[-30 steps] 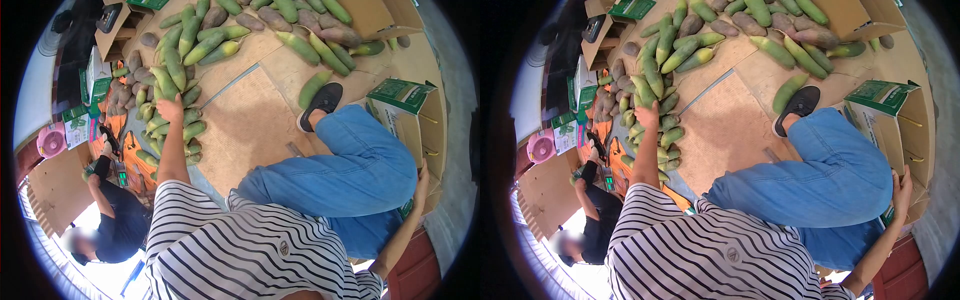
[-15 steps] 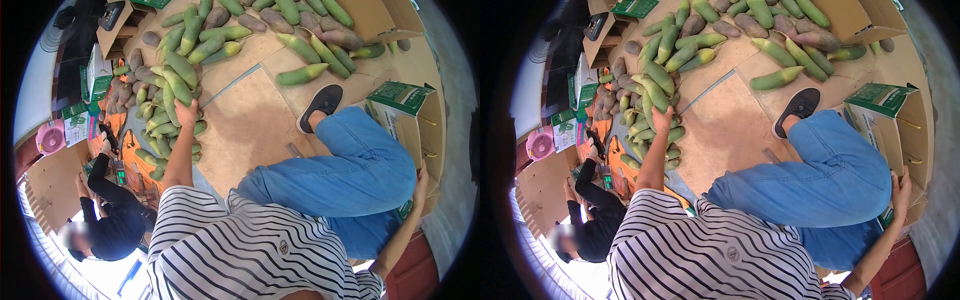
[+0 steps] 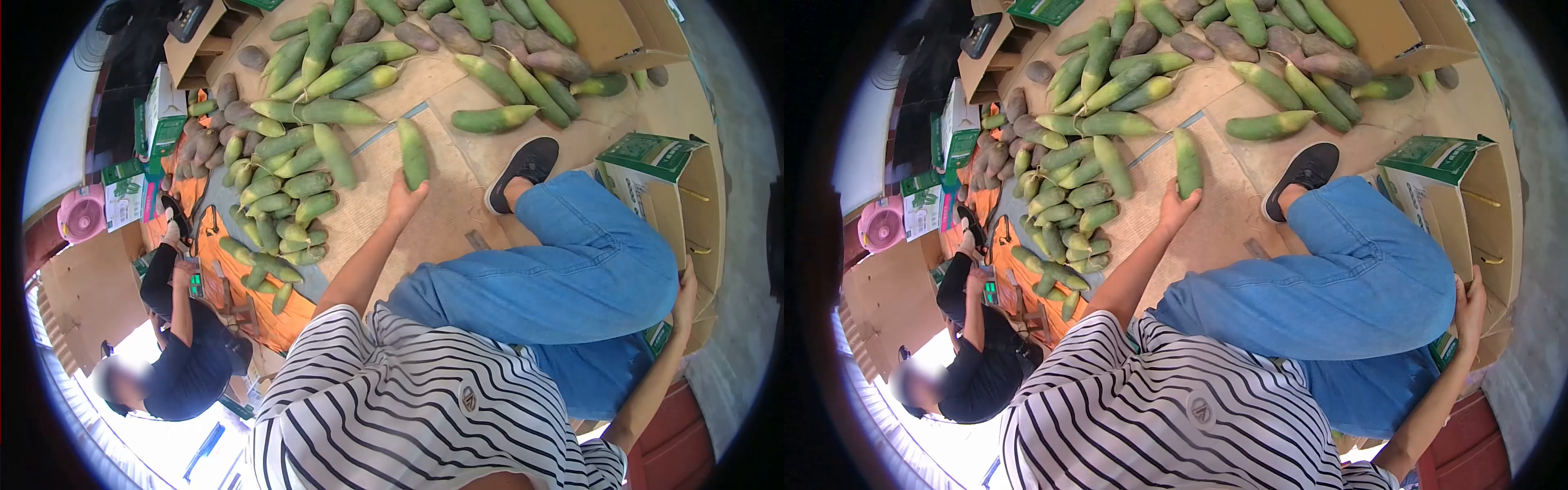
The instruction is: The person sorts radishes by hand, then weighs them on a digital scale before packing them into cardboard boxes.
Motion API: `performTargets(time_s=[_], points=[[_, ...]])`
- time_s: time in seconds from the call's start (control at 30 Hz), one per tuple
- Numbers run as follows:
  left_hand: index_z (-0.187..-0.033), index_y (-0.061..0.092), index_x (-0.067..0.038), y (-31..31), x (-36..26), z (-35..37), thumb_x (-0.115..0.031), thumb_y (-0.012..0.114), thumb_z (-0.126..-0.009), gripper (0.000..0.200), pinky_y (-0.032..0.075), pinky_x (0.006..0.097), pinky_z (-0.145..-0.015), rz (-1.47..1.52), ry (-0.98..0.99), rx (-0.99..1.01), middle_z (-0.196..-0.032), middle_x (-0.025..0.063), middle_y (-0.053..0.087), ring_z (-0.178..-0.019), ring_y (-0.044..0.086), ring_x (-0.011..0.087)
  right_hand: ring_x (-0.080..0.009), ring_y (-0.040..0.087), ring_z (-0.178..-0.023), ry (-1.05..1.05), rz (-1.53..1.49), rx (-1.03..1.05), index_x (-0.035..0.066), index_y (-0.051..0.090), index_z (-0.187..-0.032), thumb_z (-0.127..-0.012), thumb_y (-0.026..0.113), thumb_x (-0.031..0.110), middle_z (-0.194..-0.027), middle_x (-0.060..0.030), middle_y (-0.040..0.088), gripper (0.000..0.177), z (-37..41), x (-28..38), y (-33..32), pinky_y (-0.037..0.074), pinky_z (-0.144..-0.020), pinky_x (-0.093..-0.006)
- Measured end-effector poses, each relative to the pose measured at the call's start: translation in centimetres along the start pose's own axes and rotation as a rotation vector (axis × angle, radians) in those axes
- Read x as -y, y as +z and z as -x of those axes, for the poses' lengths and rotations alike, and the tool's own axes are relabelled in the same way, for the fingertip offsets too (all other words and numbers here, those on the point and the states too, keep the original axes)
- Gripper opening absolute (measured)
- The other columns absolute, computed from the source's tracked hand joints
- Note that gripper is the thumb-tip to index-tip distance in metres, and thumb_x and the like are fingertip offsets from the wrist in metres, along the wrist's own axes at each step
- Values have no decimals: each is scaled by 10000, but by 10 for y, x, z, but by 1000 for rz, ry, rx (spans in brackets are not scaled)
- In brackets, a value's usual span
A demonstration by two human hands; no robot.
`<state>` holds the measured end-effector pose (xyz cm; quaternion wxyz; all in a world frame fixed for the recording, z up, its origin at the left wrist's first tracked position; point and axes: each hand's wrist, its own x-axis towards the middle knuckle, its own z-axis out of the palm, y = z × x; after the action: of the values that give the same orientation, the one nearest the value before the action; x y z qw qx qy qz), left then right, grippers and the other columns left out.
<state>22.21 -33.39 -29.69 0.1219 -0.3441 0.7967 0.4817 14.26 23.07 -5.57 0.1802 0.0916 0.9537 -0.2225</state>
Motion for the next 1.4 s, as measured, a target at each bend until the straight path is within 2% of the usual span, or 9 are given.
performTargets(time_s=[0.33,0.53,0.63,0.67,0.8,0.9,1.1,1.3,1.4], points=[[-1284,404,53,24,-57,-47,-378,675,-774,721,432,342,-917,209,95,125,-1150,247,561,-1077,558,327,-215,586,-929,21,-3,12,-40,470,-1204,-911,552,128,-1019,-173,624,347,0,11,-3,448,-822,-307],[-1276,412,63,21,-116,-65,-388,680,-794,712,425,341,-919,383,370,167,-1171,212,543,-1079,543,283,-212,586,-910,37,-55,28,-37,470,-1206,-917,553,141,-1009,-174,623,349,-2,0,0,450,-812,-306],[-1276,418,50,-6,-145,-57,-367,674,-803,680,420,361,-932,77,290,107,-1178,223,538,-1084,539,309,-219,589,-899,34,11,-6,-37,473,-1195,-916,554,145,-998,-176,624,343,1,8,0,452,-803,-307],[-1280,417,40,-2,-109,-84,-363,690,-777,700,416,385,-943,-209,440,-23,-1208,238,513,-1087,525,340,-221,589,-898,23,26,-20,-36,475,-1190,-916,554,146,-995,-176,623,338,0,-2,1,452,-802,-307],[-1326,393,-58,-34,-53,-119,-259,720,-721,717,377,436,-973,-1086,230,52,-1362,169,406,-1236,407,299,-225,587,-892,-27,-19,-9,-34,485,-1153,-912,558,145,-985,-177,624,309,2,15,0,451,-800,-304],[-1327,388,-93,-48,-20,-141,-231,720,-721,705,356,478,-980,-1384,537,-205,-1395,127,374,-1276,361,273,-215,581,-880,-12,-45,-51,-29,492,-1121,-912,561,149,-958,-171,620,283,2,11,3,449,-792,-298],[-1298,416,-95,-47,-26,-163,-188,677,-763,603,313,516,-1008,-1486,448,197,-1388,71,396,-1293,335,263,-174,560,-854,31,-43,-18,-22,506,-1088,-911,565,147,-915,-136,612,252,1,20,1,443,-769,-280],[-1167,504,-81,-37,-14,-157,-272,722,-720,534,322,523,-993,-1502,501,283,-1218,93,525,-1231,396,265,-154,544,-819,-21,18,-94,-18,518,-1062,-907,564,128,-869,-102,602,217,2,27,4,440,-743,-268],[-1161,502,-79,-18,-53,-126,-295,721,-711,545,335,514,-964,-1226,515,208,-1148,109,555,-1160,443,280,-155,539,-792,-28,6,-101,-17,518,-1059,-904,565,125,-845,-98,593,215,2,27,5,440,-728,-266]])
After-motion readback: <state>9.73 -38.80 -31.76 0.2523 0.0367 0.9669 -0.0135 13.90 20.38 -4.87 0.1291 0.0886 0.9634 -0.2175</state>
